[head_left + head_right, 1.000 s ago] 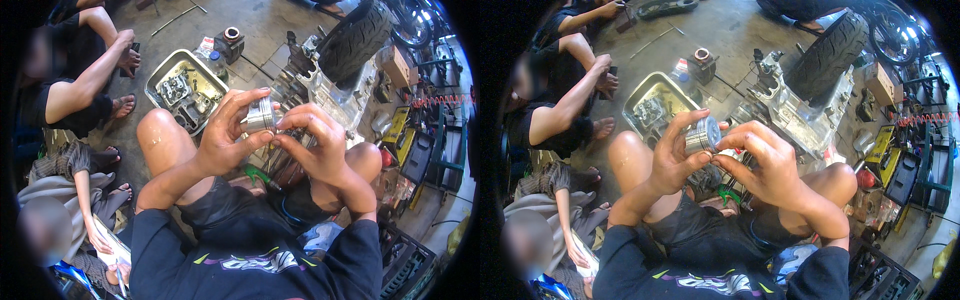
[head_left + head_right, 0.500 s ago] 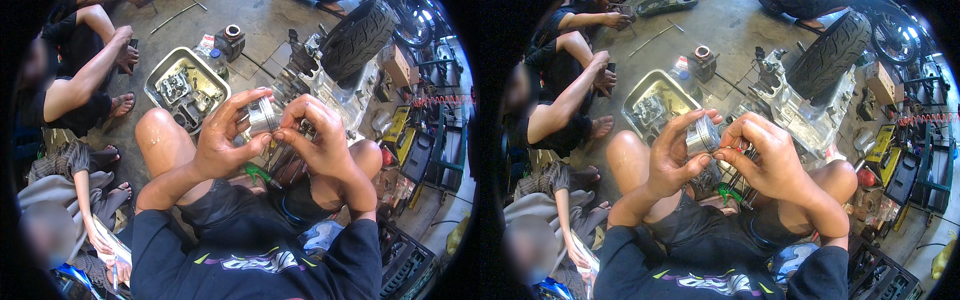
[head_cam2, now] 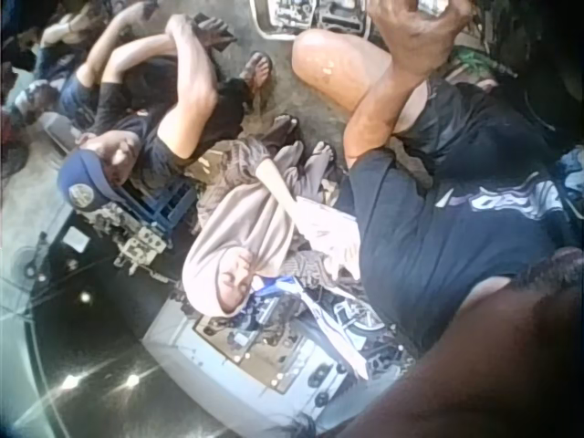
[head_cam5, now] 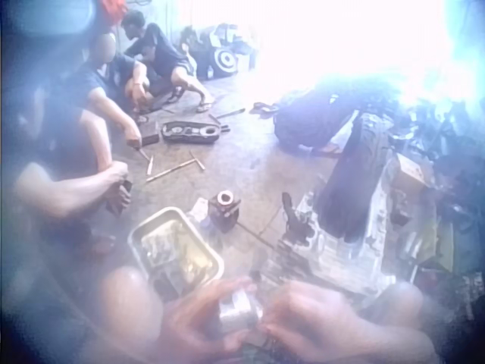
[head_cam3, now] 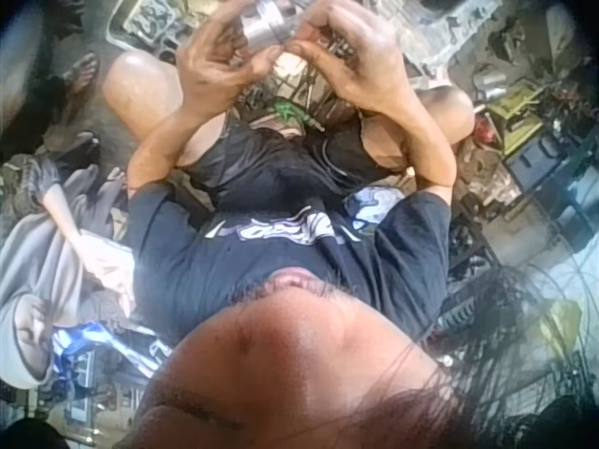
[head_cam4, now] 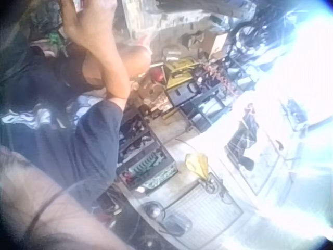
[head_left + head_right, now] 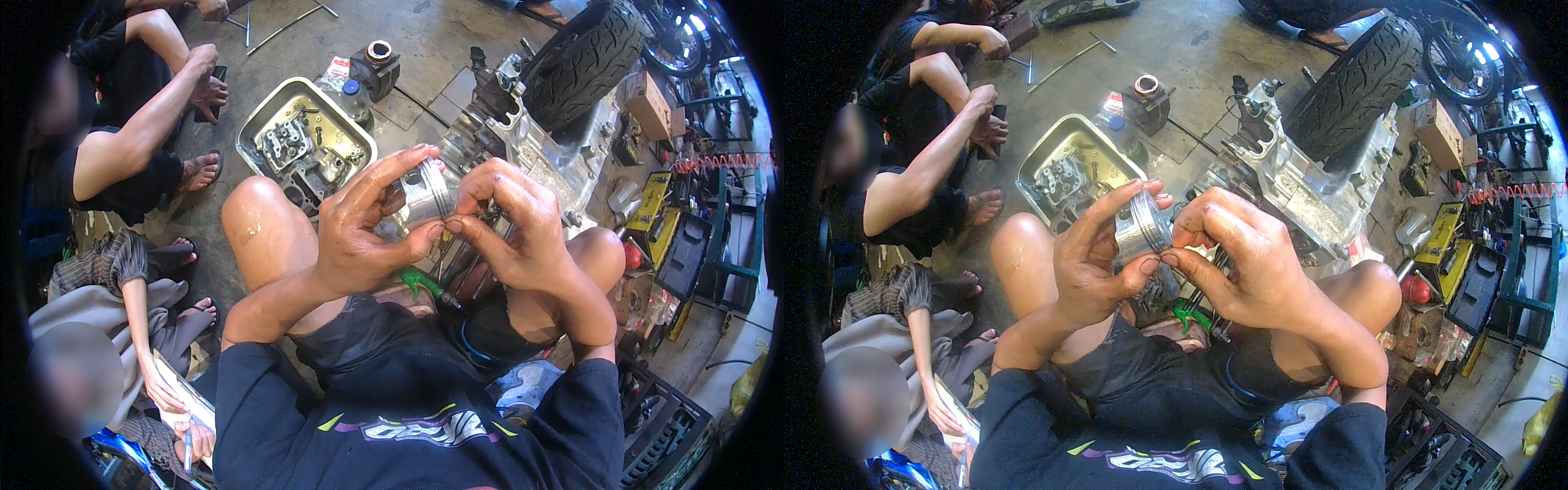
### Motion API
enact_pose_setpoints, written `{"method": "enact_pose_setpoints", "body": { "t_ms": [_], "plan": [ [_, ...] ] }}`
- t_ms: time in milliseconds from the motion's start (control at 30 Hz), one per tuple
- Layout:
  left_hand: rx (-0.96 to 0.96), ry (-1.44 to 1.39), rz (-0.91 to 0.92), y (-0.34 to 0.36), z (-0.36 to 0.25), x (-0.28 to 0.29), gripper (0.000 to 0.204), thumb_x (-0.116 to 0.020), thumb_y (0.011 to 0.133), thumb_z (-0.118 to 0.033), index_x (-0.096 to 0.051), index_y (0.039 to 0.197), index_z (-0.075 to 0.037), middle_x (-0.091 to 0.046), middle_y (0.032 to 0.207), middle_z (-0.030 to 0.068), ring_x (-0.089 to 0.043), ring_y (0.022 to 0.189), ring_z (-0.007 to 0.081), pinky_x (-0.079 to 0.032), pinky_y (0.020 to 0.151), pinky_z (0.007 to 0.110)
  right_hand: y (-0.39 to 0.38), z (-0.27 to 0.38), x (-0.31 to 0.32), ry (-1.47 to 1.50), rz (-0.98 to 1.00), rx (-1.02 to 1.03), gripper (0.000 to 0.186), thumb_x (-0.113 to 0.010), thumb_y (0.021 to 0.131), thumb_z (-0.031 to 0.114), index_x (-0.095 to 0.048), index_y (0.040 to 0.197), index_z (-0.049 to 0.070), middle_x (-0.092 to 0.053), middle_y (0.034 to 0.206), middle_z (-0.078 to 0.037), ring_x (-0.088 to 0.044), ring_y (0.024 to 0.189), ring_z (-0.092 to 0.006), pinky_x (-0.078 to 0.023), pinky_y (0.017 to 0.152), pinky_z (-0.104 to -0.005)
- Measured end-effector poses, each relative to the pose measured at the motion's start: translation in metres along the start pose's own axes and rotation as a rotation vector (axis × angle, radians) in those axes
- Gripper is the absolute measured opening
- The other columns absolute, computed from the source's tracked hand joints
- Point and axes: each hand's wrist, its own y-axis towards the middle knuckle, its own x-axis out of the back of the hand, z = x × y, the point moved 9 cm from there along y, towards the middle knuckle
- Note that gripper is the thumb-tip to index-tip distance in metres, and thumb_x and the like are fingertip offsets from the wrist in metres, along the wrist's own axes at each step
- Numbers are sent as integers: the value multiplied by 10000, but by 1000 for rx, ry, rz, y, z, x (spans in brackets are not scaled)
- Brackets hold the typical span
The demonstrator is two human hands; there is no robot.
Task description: The person installs thin metal piston rings into the grooves around a motorcycle engine piston by hand, carefully sliding each ring over the top of the piston and seating it into its designated slot.
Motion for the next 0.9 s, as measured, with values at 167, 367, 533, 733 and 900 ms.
{"method": "enact_pose_setpoints", "body": {
  "t_ms": [167,367,533,733,900],
  "plan": [
    [-16,41,-47,-2,-5,3,645,-761,805,60,-510,1398,57,-560,1384,165,-584,1224,193,-542,988,310,-4,4,-3,-10,-86,64,220,-784,770,-27,-605,896,-8,-632,861,-130,-651,753,-253,-527,647,-333],
    [28,46,-133,-6,-1,7,641,-781,791,44,-535,1383,51,-582,1352,153,-615,1143,158,-546,922,267,-7,6,-7,-45,-130,153,284,-786,757,-57,-564,932,-25,-634,866,-140,-657,756,-274,-544,634,-347],
    [34,34,-145,-6,-4,9,638,-778,799,31,-534,1388,46,-580,1358,156,-606,1160,162,-549,927,270,-9,9,-11,-64,-176,193,298,-783,766,-54,-546,946,-25,-633,868,-139,-649,756,-275,-537,630,-350],
    [30,18,-210,-5,-4,11,648,-792,806,-3,-529,1397,40,-581,1359,157,-602,1178,177,-552,934,286,-6,8,-12,-108,-170,113,271,-754,799,-52,-559,983,-13,-621,874,-123,-621,742,-261,-515,624,-336],
    [66,53,-168,-6,-4,11,659,-732,838,46,-451,1434,59,-545,1390,199,-576,1250,253,-515,1021,355,-7,11,-17,-167,-224,127,243,-729,814,-61,-561,982,-15,-615,873,-116,-619,763,-254,-507,622,-330]
  ]
}}
